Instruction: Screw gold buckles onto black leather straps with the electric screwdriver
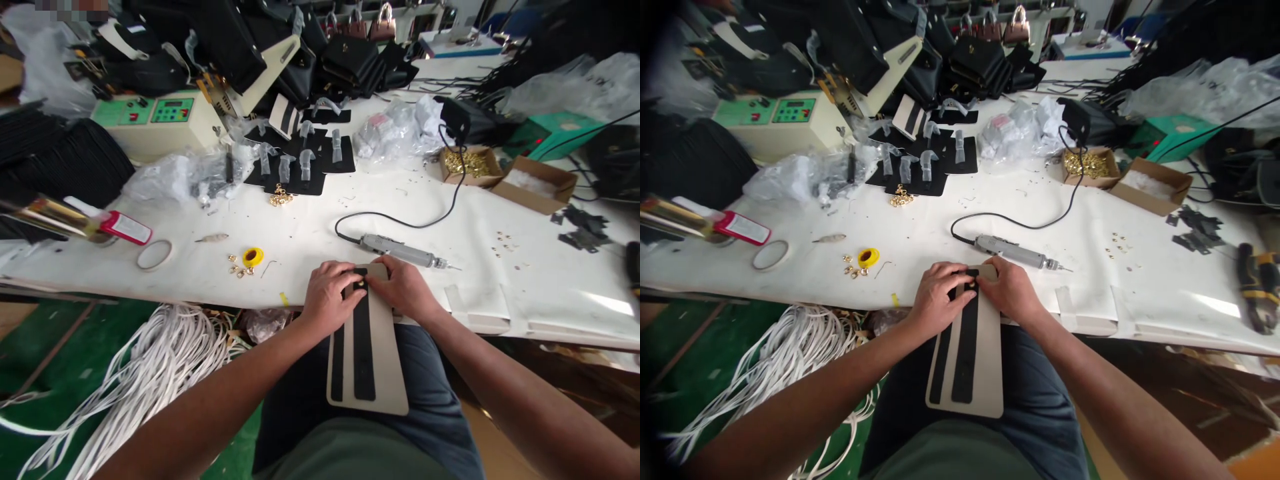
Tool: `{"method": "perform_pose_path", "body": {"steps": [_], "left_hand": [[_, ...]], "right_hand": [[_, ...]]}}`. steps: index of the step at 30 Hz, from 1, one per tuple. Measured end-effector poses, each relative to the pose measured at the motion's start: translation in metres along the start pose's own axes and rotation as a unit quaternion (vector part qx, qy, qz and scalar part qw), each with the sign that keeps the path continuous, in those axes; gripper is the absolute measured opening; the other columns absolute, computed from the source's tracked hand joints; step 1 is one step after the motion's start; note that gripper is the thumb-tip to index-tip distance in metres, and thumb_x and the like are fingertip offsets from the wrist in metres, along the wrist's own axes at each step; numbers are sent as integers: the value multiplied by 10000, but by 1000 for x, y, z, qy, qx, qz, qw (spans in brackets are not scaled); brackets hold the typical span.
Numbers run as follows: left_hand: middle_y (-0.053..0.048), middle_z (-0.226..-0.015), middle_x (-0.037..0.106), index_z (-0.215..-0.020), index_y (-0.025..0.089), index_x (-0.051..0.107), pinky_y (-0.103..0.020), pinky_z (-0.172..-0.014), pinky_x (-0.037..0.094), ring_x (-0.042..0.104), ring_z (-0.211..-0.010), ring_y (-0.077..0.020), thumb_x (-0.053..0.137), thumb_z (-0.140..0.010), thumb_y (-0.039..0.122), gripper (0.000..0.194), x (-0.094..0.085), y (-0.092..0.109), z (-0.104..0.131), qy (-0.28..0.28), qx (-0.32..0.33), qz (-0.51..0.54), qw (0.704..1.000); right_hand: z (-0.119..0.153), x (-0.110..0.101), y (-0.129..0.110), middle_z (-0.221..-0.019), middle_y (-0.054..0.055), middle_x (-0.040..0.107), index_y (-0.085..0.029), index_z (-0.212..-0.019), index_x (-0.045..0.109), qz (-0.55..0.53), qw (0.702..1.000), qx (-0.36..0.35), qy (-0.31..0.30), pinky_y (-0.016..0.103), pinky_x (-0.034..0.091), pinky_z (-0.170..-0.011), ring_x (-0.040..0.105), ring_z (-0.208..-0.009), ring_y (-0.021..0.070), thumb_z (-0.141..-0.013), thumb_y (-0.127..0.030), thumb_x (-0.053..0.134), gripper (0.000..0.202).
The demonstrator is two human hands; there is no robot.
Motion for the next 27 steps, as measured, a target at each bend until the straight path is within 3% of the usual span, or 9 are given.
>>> {"method": "perform_pose_path", "body": {"steps": [3, 6, 8, 11, 15, 21, 27], "left_hand": [[-34, -1245, 762, -1044, 272, 790, -500, -1034, 492, 631, -1214, -278, 852, -838, 267, 215, 3, -3, -1, -3, -24, 0, 1000], [-21, -1224, 772, -1035, 284, 791, -501, -1030, 482, 629, -1214, -278, 867, -820, 267, 229, 3, -3, -2, -10, -30, 3, 999], [-19, -1229, 772, -1042, 289, 790, -502, -1032, 478, 629, -1212, -279, 866, -822, 270, 234, 3, -4, -2, -9, -34, 6, 999], [-25, -1250, 767, -1053, 290, 788, -503, -1045, 471, 624, -1222, -280, 853, -836, 281, 227, 4, -5, -1, -7, -33, 8, 999], [-19, -1251, 764, -1058, 288, 783, -497, -1057, 464, 619, -1230, -274, 850, -839, 286, 229, 5, -5, 1, -1, -22, 10, 1000], [-28, -1257, 760, -1059, 278, 780, -494, -1050, 463, 614, -1224, -275, 831, -853, 284, 212, 5, -5, 3, 1, -13, 9, 1000], [-34, -1260, 756, -1070, 283, 779, -482, -1050, 467, 604, -1238, -275, 810, -867, 302, 207, 7, -6, 4, 2, -6, 5, 1000]], "right_hand": [[1, -17, 5, -946, 46, 759, -205, -1117, 741, 39, 997, -37, 52, 330, 487, -722, 680, -783, 210, -876, -403, 695, 315], [-1, -44, 11, -1105, 96, 755, -210, -1115, 740, 117, 976, -102, 152, 381, 509, -822, 692, -950, 263, -908, -436, 677, 313], [-8, -53, 15, -1168, 126, 744, -208, -1142, 742, 192, 958, -118, 176, 432, 492, -912, 669, -1068, 313, -920, -470, 668, 351], [-24, -47, 19, -1239, 148, 727, -212, -1244, 723, 288, 942, -98, 143, 487, 450, -961, 637, -1141, 357, -930, -580, 643, 490], [-36, -33, 11, -1231, 157, 725, -208, -1286, 712, 332, 932, -63, 132, 492, 431, -948, 622, -1140, 368, -925, -696, 594, 618], [-38, -28, 8, -1209, 138, 733, -235, -1241, 736, 327, 933, -40, 143, 464, 442, -909, 604, -1143, 364, -927, -681, 587, 566], [-35, -30, 12, -1222, 140, 730, -228, -1274, 723, 319, 937, -68, 125, 453, 441, -922, 597, -1153, 358, -964, -605, 552, 517]]}}
Point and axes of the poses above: each hand's wrist, its own z-axis away from the middle knuckle, its own x-axis out of the palm, y = z × x, the point moved 7 cm from there along -z, towards the middle knuckle
